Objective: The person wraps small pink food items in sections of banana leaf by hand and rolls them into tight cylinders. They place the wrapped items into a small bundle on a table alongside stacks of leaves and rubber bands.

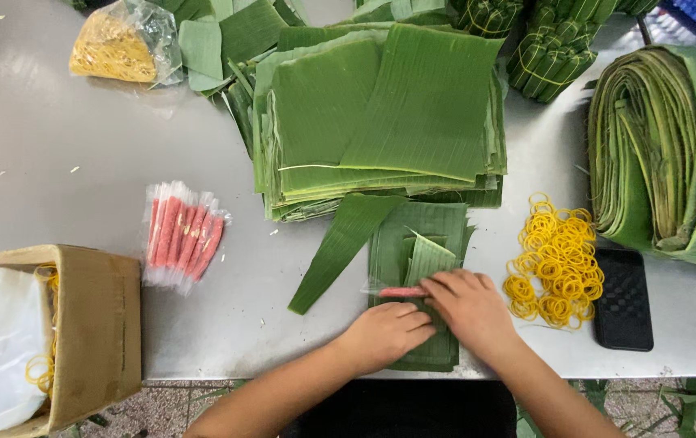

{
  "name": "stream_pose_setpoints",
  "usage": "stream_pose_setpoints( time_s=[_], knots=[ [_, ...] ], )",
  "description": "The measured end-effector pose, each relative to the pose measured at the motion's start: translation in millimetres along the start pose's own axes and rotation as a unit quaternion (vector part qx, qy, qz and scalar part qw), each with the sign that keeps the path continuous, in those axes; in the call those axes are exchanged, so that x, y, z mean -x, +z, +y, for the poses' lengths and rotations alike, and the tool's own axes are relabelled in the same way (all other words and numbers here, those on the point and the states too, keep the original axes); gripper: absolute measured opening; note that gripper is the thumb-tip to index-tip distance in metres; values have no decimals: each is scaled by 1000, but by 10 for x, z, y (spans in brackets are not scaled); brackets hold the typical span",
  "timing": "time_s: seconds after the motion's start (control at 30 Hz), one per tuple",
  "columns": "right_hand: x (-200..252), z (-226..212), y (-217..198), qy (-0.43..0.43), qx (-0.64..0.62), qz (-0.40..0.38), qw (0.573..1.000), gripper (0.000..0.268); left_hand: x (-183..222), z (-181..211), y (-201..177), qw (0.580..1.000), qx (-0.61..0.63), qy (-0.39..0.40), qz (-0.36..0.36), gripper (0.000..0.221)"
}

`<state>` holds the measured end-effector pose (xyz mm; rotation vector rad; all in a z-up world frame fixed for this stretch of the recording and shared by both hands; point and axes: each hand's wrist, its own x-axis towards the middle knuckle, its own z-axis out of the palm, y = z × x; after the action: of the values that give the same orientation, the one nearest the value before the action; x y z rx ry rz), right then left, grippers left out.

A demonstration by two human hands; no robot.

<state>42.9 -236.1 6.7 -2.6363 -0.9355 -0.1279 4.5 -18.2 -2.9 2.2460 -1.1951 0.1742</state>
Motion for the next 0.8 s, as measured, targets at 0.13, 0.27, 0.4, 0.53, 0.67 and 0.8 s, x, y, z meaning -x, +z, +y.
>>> stream_pose_setpoints(
  time_s=[0.13,0.27,0.4,0.53,0.67,0.8],
  knots=[
    [108,141,26,146,-151,-52,976,26,-5,54,120,979,126,-152,47,25],
    [364,262,122,280,-479,-172,814,32,47,-75,235,835,417,-352,65,27],
    [548,339,265,331,-592,-168,715,44,102,-273,363,654,632,-385,158,23],
    [658,348,369,340,-569,-117,740,33,209,-375,389,629,644,-409,152,18],
    [744,330,434,378,-554,-113,733,35,252,-410,329,684,575,-434,113,18],
    [622,273,404,251,-303,-78,916,31,163,-342,219,916,165,-346,117,21]
  ],
)
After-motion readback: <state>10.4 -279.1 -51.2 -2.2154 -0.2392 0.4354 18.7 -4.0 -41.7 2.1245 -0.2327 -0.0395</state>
